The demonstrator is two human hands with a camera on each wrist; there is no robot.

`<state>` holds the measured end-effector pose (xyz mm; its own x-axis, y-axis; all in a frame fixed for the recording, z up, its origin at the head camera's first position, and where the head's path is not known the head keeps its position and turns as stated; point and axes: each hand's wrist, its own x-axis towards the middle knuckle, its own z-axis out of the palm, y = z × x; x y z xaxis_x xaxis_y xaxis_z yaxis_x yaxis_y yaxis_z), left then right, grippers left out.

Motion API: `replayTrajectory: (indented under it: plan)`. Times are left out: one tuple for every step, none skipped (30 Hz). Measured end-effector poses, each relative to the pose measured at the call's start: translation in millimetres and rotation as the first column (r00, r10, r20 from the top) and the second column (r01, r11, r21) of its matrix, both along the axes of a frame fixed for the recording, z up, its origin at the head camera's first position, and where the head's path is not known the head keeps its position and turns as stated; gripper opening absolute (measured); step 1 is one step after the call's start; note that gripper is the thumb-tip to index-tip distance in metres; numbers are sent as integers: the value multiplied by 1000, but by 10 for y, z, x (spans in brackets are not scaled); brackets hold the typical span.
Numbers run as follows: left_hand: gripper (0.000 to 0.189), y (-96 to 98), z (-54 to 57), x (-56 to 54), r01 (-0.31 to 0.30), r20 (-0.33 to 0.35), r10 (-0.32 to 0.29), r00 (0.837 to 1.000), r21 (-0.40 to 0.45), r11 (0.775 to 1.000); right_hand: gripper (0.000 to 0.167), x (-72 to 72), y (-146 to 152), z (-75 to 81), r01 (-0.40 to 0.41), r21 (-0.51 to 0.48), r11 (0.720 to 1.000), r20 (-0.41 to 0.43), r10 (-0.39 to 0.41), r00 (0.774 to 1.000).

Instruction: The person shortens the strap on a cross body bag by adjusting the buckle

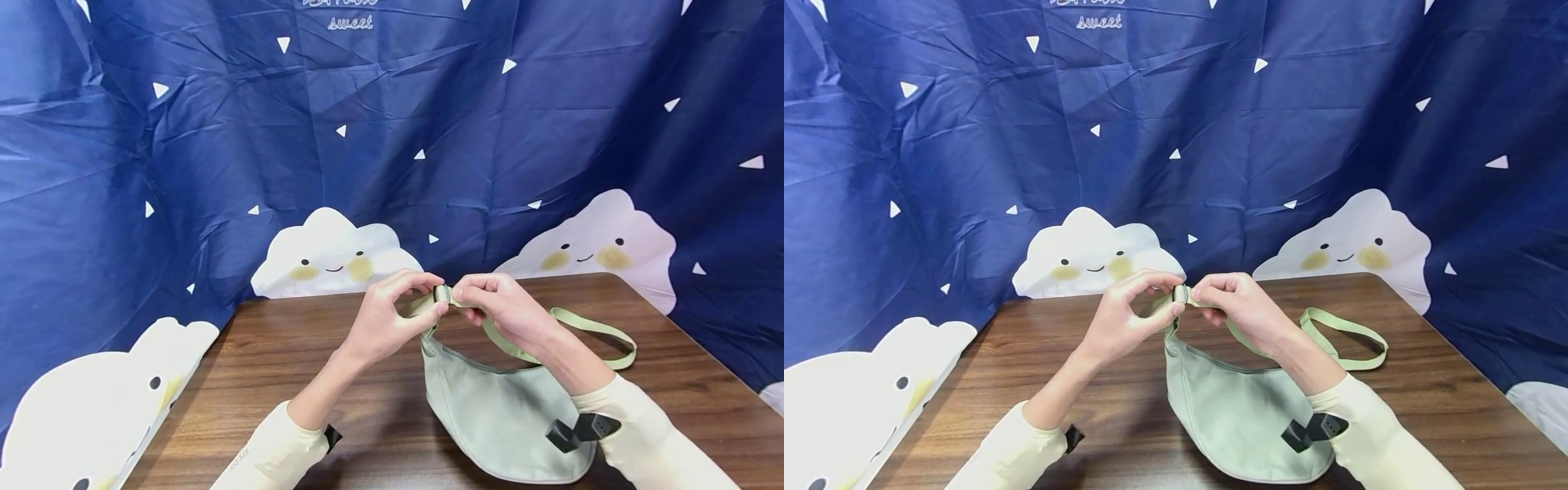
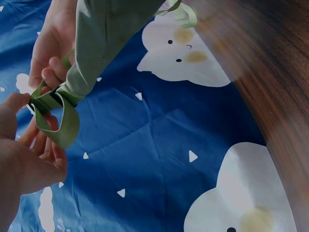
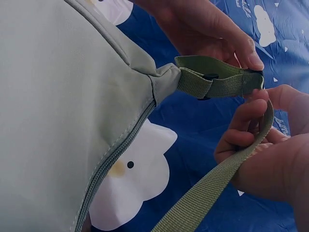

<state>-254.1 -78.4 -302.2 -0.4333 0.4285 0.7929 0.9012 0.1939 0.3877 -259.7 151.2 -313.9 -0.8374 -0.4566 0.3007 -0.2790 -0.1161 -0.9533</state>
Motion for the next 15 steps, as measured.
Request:
replayTrajectory:
  plan:
    - [27, 0, -1, 1, 0, 1, 0, 1000, 0, 1000, 15, 2, -4, -1, 6, -3, 1000, 3, -6, 1000]
    - [27, 0, -3, 2, -1, 2, 1, 1000, 0, 1000, 14, 2, -7, -4, 10, -5, 1000, 2, -10, 1000]
    - [27, 0, -6, 3, -1, 4, 1, 1000, 0, 1000, 14, 4, -12, -6, 11, -8, 1000, 0, -11, 1000]
    - [27, 1, -9, 3, -1, 5, 1, 1000, -2, 1000, 13, 4, -18, -11, 13, -7, 1000, -5, -13, 1000]
    - [27, 2, -14, 3, 0, 7, 0, 1000, -5, 1000, 13, 7, -26, -13, 13, -8, 1000, -7, -13, 1000]
    - [27, 3, -20, 3, 2, 8, -2, 1000, -9, 1000, 13, 11, -35, -16, 9, -10, 1000, -9, -10, 1000]
    - [27, 5, -26, 1, 3, 9, -3, 1000, -13, 1000, 13, 14, -43, -18, 3, -14, 1000, -12, -3, 1000]
    - [27, 6, -30, -2, 5, 9, -4, 1000, -16, 1000, 13, 16, -51, -20, -5, -17, 1000, -12, 5, 1000]
    - [27, 6, -34, -4, 5, 8, -5, 1000, -18, 1000, 13, 19, -58, -20, -14, -24, 1000, -9, 14, 1000]
    - [27, 5, -36, -9, 5, 5, -5, 1000, -18, 1000, 12, 20, -61, -20, -26, -34, 999, -4, 26, 1000]
    - [27, 3, -35, -14, 4, 1, -4, 1000, -16, 1000, 12, 21, -60, -20, -41, -52, 998, 9, 42, 999]
    - [27, 0, -31, -19, 0, -6, 0, 1000, -14, 1000, 13, 19, -53, -17, -56, -65, 996, 14, 57, 998]
    - [27, -5, -24, -22, -4, -13, 4, 1000, -10, 1000, 13, 12, -43, -14, -71, -72, 995, 14, 72, 997]
    - [26, -12, -17, -27, -8, -18, 8, 1000, -5, 1000, 14, 4, -30, -9, -84, -76, 994, 15, 85, 996]
    - [26, -19, -7, -30, -16, -25, 16, 1000, -1, 1000, 15, -5, -12, -2, -96, -80, 992, 17, 98, 995]
